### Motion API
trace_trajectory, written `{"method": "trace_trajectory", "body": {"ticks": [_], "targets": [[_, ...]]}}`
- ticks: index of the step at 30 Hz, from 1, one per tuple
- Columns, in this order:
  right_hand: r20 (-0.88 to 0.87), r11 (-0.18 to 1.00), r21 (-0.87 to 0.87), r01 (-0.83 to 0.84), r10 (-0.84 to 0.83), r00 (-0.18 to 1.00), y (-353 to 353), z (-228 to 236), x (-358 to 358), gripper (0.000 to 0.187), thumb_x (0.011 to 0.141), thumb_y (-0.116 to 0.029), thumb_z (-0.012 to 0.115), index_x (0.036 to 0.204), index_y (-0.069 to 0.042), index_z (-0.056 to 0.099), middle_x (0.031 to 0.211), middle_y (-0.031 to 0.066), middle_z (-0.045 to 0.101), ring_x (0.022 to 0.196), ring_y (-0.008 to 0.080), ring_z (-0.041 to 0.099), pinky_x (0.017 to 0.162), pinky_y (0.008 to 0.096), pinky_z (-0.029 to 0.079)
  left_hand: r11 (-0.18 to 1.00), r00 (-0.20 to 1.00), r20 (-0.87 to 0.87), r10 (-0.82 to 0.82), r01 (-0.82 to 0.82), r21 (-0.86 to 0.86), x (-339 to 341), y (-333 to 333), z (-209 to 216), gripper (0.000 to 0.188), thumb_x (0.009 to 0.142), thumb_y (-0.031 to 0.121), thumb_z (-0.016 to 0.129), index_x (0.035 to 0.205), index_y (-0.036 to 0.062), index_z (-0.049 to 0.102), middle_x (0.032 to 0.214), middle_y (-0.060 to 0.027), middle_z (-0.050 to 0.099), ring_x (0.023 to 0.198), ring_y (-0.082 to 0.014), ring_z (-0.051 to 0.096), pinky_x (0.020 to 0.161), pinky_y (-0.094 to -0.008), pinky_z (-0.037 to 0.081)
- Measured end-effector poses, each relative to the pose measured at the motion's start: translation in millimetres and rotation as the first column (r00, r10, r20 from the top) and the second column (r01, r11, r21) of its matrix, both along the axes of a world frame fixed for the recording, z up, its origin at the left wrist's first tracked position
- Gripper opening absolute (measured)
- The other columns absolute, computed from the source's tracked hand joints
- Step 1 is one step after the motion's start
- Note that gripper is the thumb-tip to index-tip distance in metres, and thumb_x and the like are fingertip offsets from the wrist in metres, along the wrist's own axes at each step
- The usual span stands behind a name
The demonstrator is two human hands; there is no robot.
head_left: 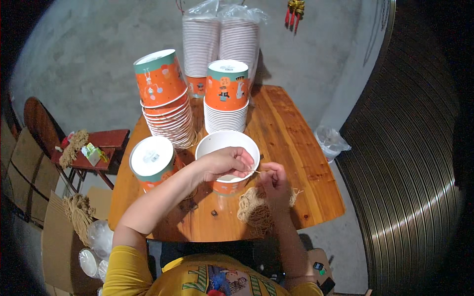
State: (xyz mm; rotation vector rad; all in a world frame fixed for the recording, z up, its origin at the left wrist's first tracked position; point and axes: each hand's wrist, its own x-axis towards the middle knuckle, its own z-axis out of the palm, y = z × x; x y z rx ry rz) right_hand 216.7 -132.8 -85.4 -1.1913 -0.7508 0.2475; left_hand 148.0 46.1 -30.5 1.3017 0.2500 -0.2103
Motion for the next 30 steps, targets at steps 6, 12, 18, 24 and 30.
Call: {"method": "trace_trajectory", "body": {"ticks": [6,12,18,24,30], "targets": [[0.295,0.902,-0.375,0.213,-0.102,0.950,3,26,-11,0.011,0.085,-0.014,0.064,0.086,-0.004,0.059,0.058,-0.0060,0.043,0.054,0.0023,0.039,0.048,0.0201,0.032,0.862,0.949,0.310,-0.054,-0.112,0.494,-5,-14,-2,0.035,0.078,-0.006,0.057,0.110,0.0027,0.047,0.085,-0.0021,0.055,0.078,-0.0100,0.055,0.072,-0.0224,0.045],[0.104,0.941,-0.330,0.078,-0.046,0.993,4,31,-12,0.011,0.084,-0.013,0.065,0.083,-0.004,0.059,0.057,-0.0056,0.042,0.054,0.0022,0.038,0.048,0.0215,0.032,0.740,0.915,0.401,-0.050,-0.235,0.630,-11,-20,3,0.030,0.080,-0.001,0.055,0.108,0.0036,0.044,0.081,-0.0042,0.054,0.076,-0.0127,0.055,0.071,-0.0272,0.046],[0.077,0.924,-0.356,0.142,-0.122,0.990,13,9,0,0.011,0.083,-0.013,0.065,0.082,-0.005,0.059,0.059,-0.0074,0.044,0.054,0.0023,0.039,0.048,0.0209,0.031,0.686,0.903,0.427,-0.043,-0.284,0.670,-15,-28,8,0.030,0.082,0.000,0.055,0.109,0.0053,0.043,0.079,-0.0041,0.054,0.076,-0.0140,0.056,0.072,-0.0282,0.046],[0.023,0.961,-0.275,0.039,-0.034,0.999,14,6,8,0.009,0.082,-0.013,0.065,0.081,-0.005,0.060,0.060,-0.0087,0.044,0.054,0.0016,0.038,0.048,0.0200,0.031,0.687,0.911,0.409,-0.055,-0.263,0.677,-19,-31,12,0.028,0.084,0.000,0.053,0.111,0.0049,0.045,0.083,-0.0056,0.054,0.077,-0.0155,0.055,0.074,-0.0283,0.046],[0.070,0.953,-0.290,0.090,-0.072,0.995,11,14,2,0.008,0.082,-0.011,0.064,0.082,-0.004,0.059,0.060,-0.0089,0.043,0.054,0.0013,0.037,0.048,0.0192,0.030,0.640,0.873,0.484,-0.069,-0.333,0.692,-19,-18,-8,0.026,0.083,0.001,0.053,0.108,0.0043,0.052,0.090,-0.0096,0.053,0.085,-0.0229,0.057,0.078,-0.0327,0.046]]}}
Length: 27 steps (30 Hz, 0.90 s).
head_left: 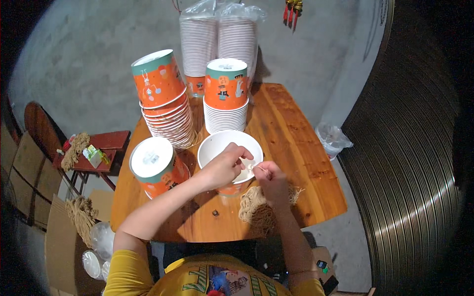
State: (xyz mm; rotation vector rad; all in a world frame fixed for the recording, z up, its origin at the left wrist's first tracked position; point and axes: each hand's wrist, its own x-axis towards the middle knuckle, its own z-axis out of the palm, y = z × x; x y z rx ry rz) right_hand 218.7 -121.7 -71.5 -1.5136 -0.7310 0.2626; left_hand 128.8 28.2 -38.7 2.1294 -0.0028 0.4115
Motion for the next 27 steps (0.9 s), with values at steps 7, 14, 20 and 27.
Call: {"method": "trace_trajectory", "body": {"ticks": [7,14,20,27], "targets": [[0.078,1.000,-0.014,-0.007,0.008,0.997,-1,-6,2,0.011,0.084,-0.014,0.063,0.082,-0.004,0.059,0.060,-0.0090,0.042,0.054,0.0013,0.037,0.048,0.0193,0.030,0.962,0.990,-0.004,0.139,-0.135,0.237,0,-12,1,0.014,0.087,0.013,0.057,0.097,0.0034,0.059,0.089,-0.0122,0.056,0.084,-0.0209,0.059,0.075,-0.0324,0.046],[0.095,0.994,-0.095,0.045,-0.036,0.995,-6,7,-6,0.014,0.085,-0.016,0.063,0.082,-0.004,0.059,0.060,-0.0087,0.041,0.055,0.0018,0.036,0.049,0.0201,0.031,0.968,0.967,-0.116,0.226,-0.209,0.141,-3,-24,13,0.016,0.087,0.017,0.056,0.086,0.0018,0.058,0.076,-0.0178,0.063,0.076,-0.0331,0.062,0.067,-0.0399,0.048],[0.091,0.997,-0.074,0.031,-0.025,0.996,-5,7,-7,0.013,0.085,-0.016,0.063,0.083,-0.004,0.059,0.061,-0.0079,0.042,0.056,0.0018,0.037,0.050,0.0200,0.031,0.976,0.972,-0.090,0.219,-0.217,0.029,0,-23,5,0.013,0.087,0.014,0.058,0.088,0.0012,0.056,0.073,-0.0097,0.060,0.064,-0.0154,0.056,0.060,-0.0309,0.046],[0.080,0.999,-0.033,-0.032,0.034,0.996,-7,4,-5,0.009,0.086,-0.011,0.061,0.084,-0.003,0.058,0.062,-0.0078,0.043,0.056,0.0017,0.036,0.049,0.0201,0.030,0.980,0.976,-0.090,0.200,-0.201,0.002,3,-22,5,0.012,0.086,0.012,0.058,0.091,0.0018,0.056,0.078,-0.0081,0.060,0.072,-0.0147,0.055,0.068,-0.0291,0.046]]}}
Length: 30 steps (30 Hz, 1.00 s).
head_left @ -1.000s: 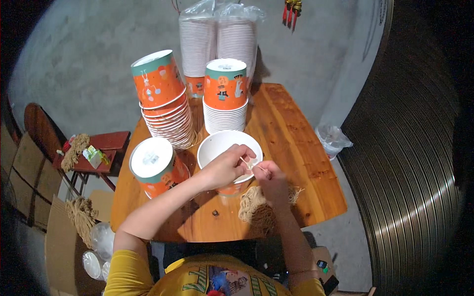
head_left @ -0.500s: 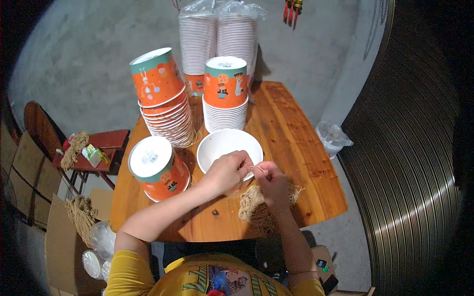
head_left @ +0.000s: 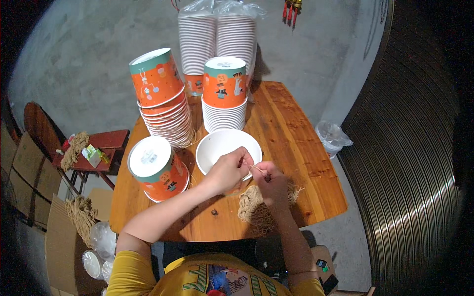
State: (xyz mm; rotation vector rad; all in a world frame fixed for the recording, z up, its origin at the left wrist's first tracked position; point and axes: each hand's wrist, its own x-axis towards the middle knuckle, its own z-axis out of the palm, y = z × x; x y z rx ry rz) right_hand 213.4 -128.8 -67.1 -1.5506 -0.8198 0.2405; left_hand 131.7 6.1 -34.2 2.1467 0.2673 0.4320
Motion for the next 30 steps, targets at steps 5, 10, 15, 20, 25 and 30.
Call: {"method": "trace_trajectory", "body": {"ticks": [5,10,15,20,25,30], "targets": [[-0.028,1.000,0.019,-0.019,0.020,0.999,0,4,-2,0.008,0.087,-0.010,0.060,0.085,-0.002,0.058,0.062,-0.0079,0.042,0.055,0.0014,0.036,0.049,0.0200,0.030,0.977,0.998,0.054,0.022,-0.033,0.213,-2,8,-3,0.015,0.086,0.013,0.054,0.094,0.0008,0.058,0.084,-0.0165,0.061,0.076,-0.0261,0.062,0.067,-0.0344,0.048],[-0.011,1.000,0.020,-0.017,0.017,1.000,1,0,0,0.008,0.086,-0.010,0.060,0.084,-0.002,0.058,0.061,-0.0078,0.042,0.055,0.0014,0.036,0.048,0.0201,0.029,0.996,0.999,-0.046,0.010,-0.005,0.091,-8,-2,9,0.014,0.087,0.014,0.058,0.097,0.0049,0.061,0.074,-0.0090,0.060,0.068,-0.0172,0.057,0.065,-0.0315,0.047],[0.012,0.999,-0.034,0.011,-0.011,1.000,0,6,-3,0.010,0.086,-0.011,0.061,0.083,-0.002,0.058,0.059,-0.0074,0.043,0.054,0.0016,0.037,0.048,0.0207,0.029,0.996,0.992,-0.108,0.057,-0.050,0.071,-7,-4,9,0.015,0.087,0.018,0.060,0.093,0.0038,0.060,0.070,-0.0099,0.061,0.064,-0.0180,0.057,0.061,-0.0325,0.046],[0.042,1.000,-0.002,0.006,-0.006,0.999,1,2,-1,0.010,0.086,-0.011,0.061,0.083,-0.002,0.058,0.059,-0.0067,0.043,0.055,0.0020,0.038,0.048,0.0216,0.030,0.999,0.994,-0.099,0.051,-0.051,0.006,-6,-5,10,0.013,0.086,0.016,0.060,0.090,0.0030,0.058,0.068,-0.0090,0.060,0.064,-0.0157,0.057,0.060,-0.0312,0.046],[0.086,1.000,0.017,0.012,-0.013,0.996,2,3,-3,0.010,0.086,-0.010,0.060,0.082,-0.002,0.057,0.058,-0.0060,0.045,0.055,0.0020,0.039,0.048,0.0218,0.032,0.999,0.999,-0.008,0.037,-0.037,-0.012,-3,-3,3,0.012,0.085,0.013,0.060,0.088,0.0018,0.056,0.069,-0.0059,0.058,0.064,-0.0125,0.054,0.059,-0.0295,0.045],[-0.017,0.998,0.015,-0.056,0.056,0.998,2,-5,2,0.009,0.087,-0.010,0.059,0.085,-0.003,0.054,0.060,-0.0063,0.045,0.055,0.0012,0.040,0.048,0.0205,0.033,0.996,1.000,-0.017,0.017,-0.018,-0.082,-1,-2,2,0.009,0.086,0.008,0.055,0.087,-0.0002,0.053,0.069,-0.0086,0.059,0.064,-0.0142,0.059,0.059,-0.0302,0.047]]}}
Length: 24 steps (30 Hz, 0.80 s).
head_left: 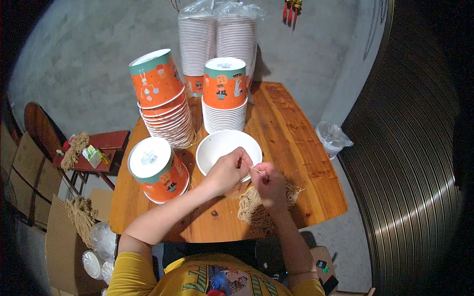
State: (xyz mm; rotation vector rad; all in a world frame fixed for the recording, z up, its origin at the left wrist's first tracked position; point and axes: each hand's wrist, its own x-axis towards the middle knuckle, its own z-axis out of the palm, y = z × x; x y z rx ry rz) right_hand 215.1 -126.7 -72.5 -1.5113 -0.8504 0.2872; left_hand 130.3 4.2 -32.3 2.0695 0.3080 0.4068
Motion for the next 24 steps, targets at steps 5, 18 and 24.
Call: {"method": "trace_trajectory", "body": {"ticks": [5,18,24], "targets": [[0.040,0.998,0.015,0.058,-0.058,0.997,2,-1,-2,0.008,0.088,-0.009,0.057,0.085,-0.003,0.053,0.061,-0.0065,0.045,0.055,0.0011,0.039,0.048,0.0199,0.032,0.972,0.984,0.139,-0.107,0.133,-0.195,7,9,-12,0.020,0.081,-0.001,0.058,0.098,0.0016,0.048,0.081,-0.0019,0.052,0.075,-0.0080,0.051,0.069,-0.0221,0.044],[0.313,0.987,0.075,0.144,-0.160,0.936,-4,-4,3,0.015,0.084,-0.004,0.063,0.097,-0.005,0.055,0.061,-0.0001,0.046,0.055,0.0069,0.044,0.050,0.0233,0.036,0.850,0.989,0.024,-0.144,0.136,-0.508,9,11,5,0.035,0.078,-0.006,0.059,0.109,0.0003,0.043,0.084,-0.0042,0.057,0.078,-0.0095,0.055,0.073,-0.0215,0.045],[0.632,0.971,0.178,0.159,-0.237,0.738,-6,-7,6,0.023,0.079,-0.002,0.067,0.098,-0.010,0.056,0.066,0.0071,0.053,0.055,0.0178,0.053,0.050,0.0296,0.042,0.881,0.988,0.009,-0.155,0.142,-0.452,9,14,4,0.040,0.078,-0.004,0.062,0.113,-0.0009,0.043,0.085,-0.0060,0.060,0.079,-0.0105,0.057,0.073,-0.0218,0.045]]}}
